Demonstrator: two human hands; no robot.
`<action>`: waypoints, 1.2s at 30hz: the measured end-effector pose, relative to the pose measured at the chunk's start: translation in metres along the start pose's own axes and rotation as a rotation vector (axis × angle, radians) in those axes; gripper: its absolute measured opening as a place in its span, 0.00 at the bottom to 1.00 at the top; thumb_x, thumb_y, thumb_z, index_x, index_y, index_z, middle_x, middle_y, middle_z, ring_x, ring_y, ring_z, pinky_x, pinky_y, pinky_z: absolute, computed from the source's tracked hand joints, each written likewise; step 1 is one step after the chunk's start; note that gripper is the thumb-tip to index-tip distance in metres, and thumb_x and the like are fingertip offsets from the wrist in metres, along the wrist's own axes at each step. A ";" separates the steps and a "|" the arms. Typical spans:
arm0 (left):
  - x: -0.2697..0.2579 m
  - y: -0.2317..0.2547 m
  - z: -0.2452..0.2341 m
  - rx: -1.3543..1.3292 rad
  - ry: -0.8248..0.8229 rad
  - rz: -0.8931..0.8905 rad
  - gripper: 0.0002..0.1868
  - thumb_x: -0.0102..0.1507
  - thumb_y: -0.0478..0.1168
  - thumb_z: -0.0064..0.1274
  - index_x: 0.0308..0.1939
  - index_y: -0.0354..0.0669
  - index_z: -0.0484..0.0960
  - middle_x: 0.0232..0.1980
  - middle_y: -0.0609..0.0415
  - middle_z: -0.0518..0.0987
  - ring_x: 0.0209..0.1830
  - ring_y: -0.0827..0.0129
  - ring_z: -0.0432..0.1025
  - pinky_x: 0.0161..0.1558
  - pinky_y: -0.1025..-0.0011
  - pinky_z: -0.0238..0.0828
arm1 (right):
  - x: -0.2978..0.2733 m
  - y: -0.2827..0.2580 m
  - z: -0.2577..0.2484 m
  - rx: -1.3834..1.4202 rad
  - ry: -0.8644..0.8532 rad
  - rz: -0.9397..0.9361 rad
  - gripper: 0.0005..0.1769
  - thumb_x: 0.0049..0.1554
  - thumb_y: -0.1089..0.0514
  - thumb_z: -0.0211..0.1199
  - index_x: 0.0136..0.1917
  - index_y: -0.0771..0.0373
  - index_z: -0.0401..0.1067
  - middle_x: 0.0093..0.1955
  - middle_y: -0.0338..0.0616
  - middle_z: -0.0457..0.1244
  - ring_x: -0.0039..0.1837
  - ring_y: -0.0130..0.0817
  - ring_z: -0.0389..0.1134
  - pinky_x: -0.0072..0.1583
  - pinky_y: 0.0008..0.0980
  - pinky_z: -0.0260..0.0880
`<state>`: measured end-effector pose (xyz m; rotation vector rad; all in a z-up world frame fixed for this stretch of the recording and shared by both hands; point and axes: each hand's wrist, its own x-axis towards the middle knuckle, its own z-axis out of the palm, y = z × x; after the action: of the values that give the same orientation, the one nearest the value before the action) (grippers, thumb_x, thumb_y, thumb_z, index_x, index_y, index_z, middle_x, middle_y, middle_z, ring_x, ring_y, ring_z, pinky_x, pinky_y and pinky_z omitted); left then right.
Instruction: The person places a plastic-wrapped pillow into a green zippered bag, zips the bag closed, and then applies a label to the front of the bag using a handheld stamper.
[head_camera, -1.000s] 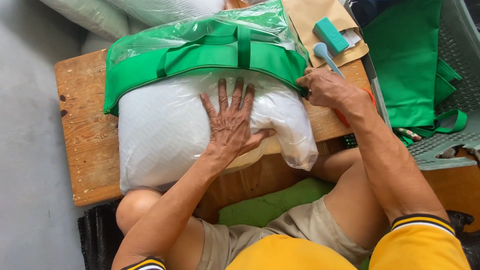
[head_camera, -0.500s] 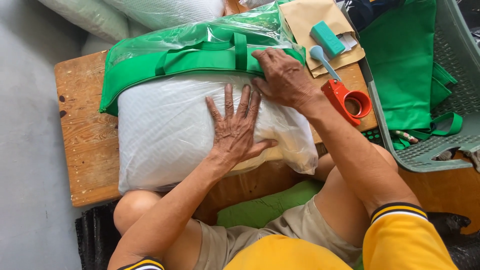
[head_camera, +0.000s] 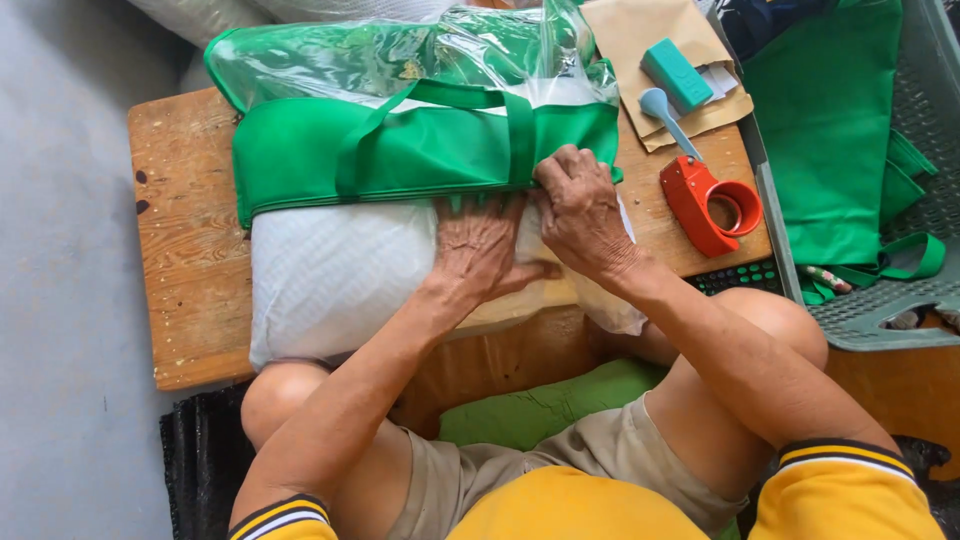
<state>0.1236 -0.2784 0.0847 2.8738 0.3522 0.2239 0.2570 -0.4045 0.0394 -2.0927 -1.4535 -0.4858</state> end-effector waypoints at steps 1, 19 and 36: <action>-0.001 -0.008 0.011 -0.008 -0.110 0.052 0.61 0.46 0.82 0.59 0.74 0.57 0.63 0.63 0.51 0.76 0.63 0.47 0.72 0.58 0.40 0.68 | -0.002 0.002 0.006 -0.027 0.026 0.023 0.06 0.60 0.56 0.61 0.44 0.55 0.65 0.44 0.39 0.54 0.50 0.45 0.63 0.48 0.41 0.61; -0.100 -0.334 0.031 -1.299 0.092 -0.869 0.15 0.71 0.51 0.53 0.61 0.59 0.77 0.44 0.60 0.78 0.38 0.69 0.73 0.38 0.66 0.71 | 0.017 -0.049 -0.007 -0.152 0.087 0.007 0.49 0.57 0.34 0.65 0.77 0.60 0.46 0.69 0.61 0.48 0.70 0.61 0.54 0.71 0.66 0.53; -0.119 -0.339 0.033 -0.989 0.052 -0.611 0.07 0.70 0.34 0.50 0.49 0.46 0.82 0.34 0.60 0.75 0.33 0.78 0.71 0.39 0.73 0.76 | 0.014 -0.167 0.088 -0.151 -0.108 -0.532 0.40 0.54 0.46 0.65 0.78 0.34 0.60 0.82 0.55 0.49 0.81 0.58 0.51 0.70 0.81 0.46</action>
<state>-0.0583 0.0036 -0.0465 1.7056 0.8226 0.2574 0.1050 -0.2952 0.0153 -1.8468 -2.1056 -0.7080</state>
